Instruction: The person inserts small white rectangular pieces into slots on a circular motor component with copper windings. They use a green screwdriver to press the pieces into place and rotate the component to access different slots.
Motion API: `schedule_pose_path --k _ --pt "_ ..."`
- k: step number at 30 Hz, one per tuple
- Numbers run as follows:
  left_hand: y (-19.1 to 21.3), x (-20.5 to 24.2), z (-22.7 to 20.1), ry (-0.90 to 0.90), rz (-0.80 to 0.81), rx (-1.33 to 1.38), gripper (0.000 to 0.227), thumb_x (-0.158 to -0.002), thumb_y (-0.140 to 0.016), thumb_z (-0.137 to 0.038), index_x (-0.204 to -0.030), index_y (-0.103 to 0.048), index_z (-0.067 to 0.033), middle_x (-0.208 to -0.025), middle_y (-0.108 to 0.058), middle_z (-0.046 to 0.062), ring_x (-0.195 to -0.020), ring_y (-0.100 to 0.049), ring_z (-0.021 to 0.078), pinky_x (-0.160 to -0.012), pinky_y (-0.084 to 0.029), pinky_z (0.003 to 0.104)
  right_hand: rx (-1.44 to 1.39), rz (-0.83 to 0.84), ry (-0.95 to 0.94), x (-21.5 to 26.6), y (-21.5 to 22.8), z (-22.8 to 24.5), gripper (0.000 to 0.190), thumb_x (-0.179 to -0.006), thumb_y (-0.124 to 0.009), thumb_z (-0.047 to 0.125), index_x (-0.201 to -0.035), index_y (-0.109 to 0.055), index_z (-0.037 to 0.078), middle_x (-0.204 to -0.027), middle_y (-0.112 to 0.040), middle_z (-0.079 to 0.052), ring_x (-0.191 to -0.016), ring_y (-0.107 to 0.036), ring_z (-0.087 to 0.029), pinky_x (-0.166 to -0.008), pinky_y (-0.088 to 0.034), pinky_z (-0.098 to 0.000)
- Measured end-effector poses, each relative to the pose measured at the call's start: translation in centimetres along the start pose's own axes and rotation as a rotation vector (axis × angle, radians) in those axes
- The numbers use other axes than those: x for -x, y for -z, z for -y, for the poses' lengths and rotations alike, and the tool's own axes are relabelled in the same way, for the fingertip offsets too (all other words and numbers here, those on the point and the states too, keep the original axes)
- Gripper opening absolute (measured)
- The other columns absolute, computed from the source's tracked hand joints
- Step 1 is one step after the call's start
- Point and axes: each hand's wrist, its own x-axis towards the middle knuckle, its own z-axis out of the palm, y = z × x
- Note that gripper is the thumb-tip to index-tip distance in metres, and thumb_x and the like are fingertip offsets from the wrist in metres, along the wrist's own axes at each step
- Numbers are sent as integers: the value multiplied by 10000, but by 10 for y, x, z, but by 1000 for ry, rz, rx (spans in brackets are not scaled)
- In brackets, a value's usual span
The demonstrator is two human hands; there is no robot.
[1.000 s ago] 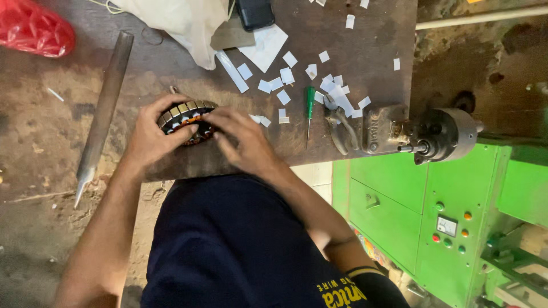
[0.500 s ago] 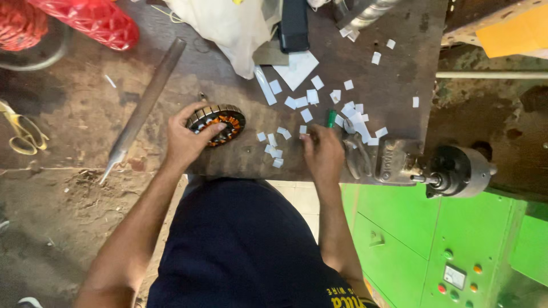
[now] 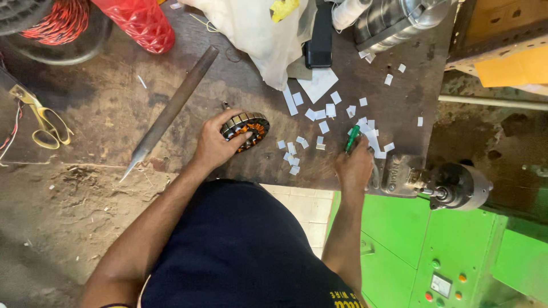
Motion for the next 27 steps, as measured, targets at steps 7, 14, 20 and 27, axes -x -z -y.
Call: schedule_pose_path --k 7,14,20,27 --pt "2 -16 -8 78 103 34 358 -764 -835 -64 -1102 -721 -38 -981 -758 127 -868 -745 207 -783 -582 336 -631 45 -132 -3 39 20 418 -801 -672 -30 -1207 -581 15 -866 -682 -161 -726 -651 -312 -626 -495 -418" --pt "4 -34 -10 55 264 22 323 -736 -810 -28 -1047 -723 -33 -935 -769 128 -841 -762 207 -764 -589 342 -1591 446 32 1 33 81 219 -923 -663 -58 -1106 -566 11 -963 -706 -163 -863 -752 -253 -725 -626 -334" --pt "5 -34 -7 107 286 52 332 -735 -816 -24 -1056 -729 -31 -916 -774 124 -818 -763 199 -754 -593 340 -1574 555 154 -13 25 131 216 -939 -621 -53 -1121 -521 6 -1050 -679 -185 -927 -741 -286 -756 -614 -337" --pt "1 -34 -6 123 272 69 342 -725 -808 -7 -1058 -735 -37 -896 -773 109 -809 -765 189 -747 -603 334 -1412 638 175 -21 19 135 218 -941 -633 -37 -1123 -522 11 -1038 -685 -168 -917 -728 -238 -735 -558 -301"
